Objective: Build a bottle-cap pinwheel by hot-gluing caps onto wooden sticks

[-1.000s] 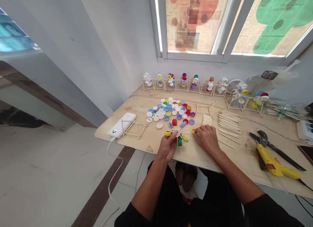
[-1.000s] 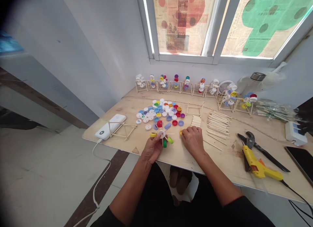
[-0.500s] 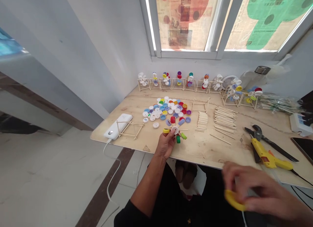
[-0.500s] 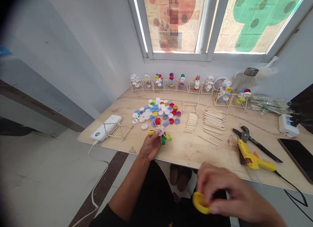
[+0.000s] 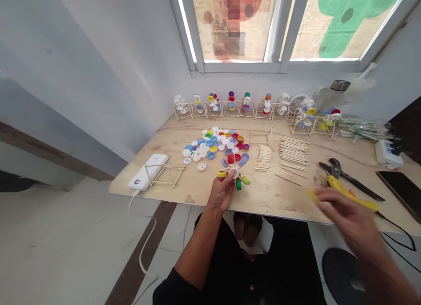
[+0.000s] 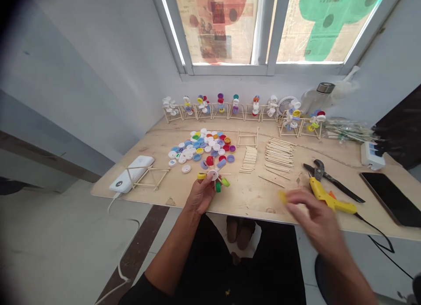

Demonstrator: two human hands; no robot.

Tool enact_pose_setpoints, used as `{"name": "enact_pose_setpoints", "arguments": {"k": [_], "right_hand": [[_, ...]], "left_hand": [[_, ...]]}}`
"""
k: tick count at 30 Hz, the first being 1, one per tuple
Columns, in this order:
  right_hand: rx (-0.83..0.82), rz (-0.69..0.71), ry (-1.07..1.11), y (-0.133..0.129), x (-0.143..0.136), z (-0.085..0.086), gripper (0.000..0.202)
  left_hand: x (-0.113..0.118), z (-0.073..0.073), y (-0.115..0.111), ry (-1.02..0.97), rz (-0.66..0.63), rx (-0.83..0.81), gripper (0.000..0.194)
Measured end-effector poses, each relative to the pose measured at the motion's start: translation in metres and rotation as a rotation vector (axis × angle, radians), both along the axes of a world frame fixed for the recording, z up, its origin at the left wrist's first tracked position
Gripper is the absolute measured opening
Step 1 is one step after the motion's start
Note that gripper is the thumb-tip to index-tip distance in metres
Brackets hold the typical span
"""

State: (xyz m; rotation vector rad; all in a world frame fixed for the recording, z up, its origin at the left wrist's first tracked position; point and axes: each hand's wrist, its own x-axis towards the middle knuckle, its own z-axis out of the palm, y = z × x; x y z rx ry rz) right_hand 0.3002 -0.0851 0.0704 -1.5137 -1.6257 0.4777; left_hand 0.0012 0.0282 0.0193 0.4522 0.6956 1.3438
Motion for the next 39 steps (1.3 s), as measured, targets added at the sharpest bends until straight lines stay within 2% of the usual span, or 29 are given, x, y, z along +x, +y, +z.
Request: {"name": "enact_pose_setpoints", "arguments": {"k": [2,4,6,9,14,19,23,26,29,31,33,39], "right_hand": [[-0.027,0.146,-0.016,0.015,-0.042,0.002,0.014],[0.007,0.197,-0.015,0.032,-0.074,-0.002,0.013],[0.035,0.208,-0.007,0.045,-0.090,-0.009,0.012],[0.070,0.178,-0.097,0.056,-0.091,-0.022,0.011],[0.090,0.193,-0.434,0.061,-0.085,-0.039,0.012],[0.134,0.202,-0.540,0.057,-0.082,-0.040,0.017],[0.242,0.069,-0.546,0.044,-0.047,-0.027,0.020],[0.324,-0.148,-0.616,0.025,0.004,-0.019,0.022],[0.284,-0.356,-0.768,0.005,0.055,-0.021,0.027],[0.196,-0.369,-0.875,-0.004,0.081,-0.026,0.032],[0.112,-0.317,-0.959,-0.009,0.096,-0.031,0.037],[-0.071,-0.174,-1.067,0.001,0.109,-0.040,0.044]], "left_hand": [[0.002,-0.002,-0.002,0.008,-0.004,0.013,0.032],[0.002,-0.003,-0.004,0.023,-0.012,0.031,0.033],[0.002,-0.005,-0.006,0.044,-0.016,0.052,0.033],[0.002,-0.008,-0.009,0.067,-0.016,0.074,0.033],[0.002,-0.011,-0.011,0.101,0.002,0.088,0.037],[0.001,-0.012,-0.013,0.167,-0.014,0.085,0.038],[-0.001,-0.010,-0.014,0.197,-0.019,0.090,0.034],[-0.001,-0.008,-0.014,0.193,-0.018,0.084,0.033],[0.001,-0.004,-0.014,0.196,-0.034,0.094,0.034],[0.003,-0.002,-0.013,0.195,-0.035,0.102,0.034],[0.005,-0.002,-0.013,0.189,-0.036,0.107,0.034],[0.008,-0.005,-0.012,0.183,-0.047,0.110,0.032]]}}
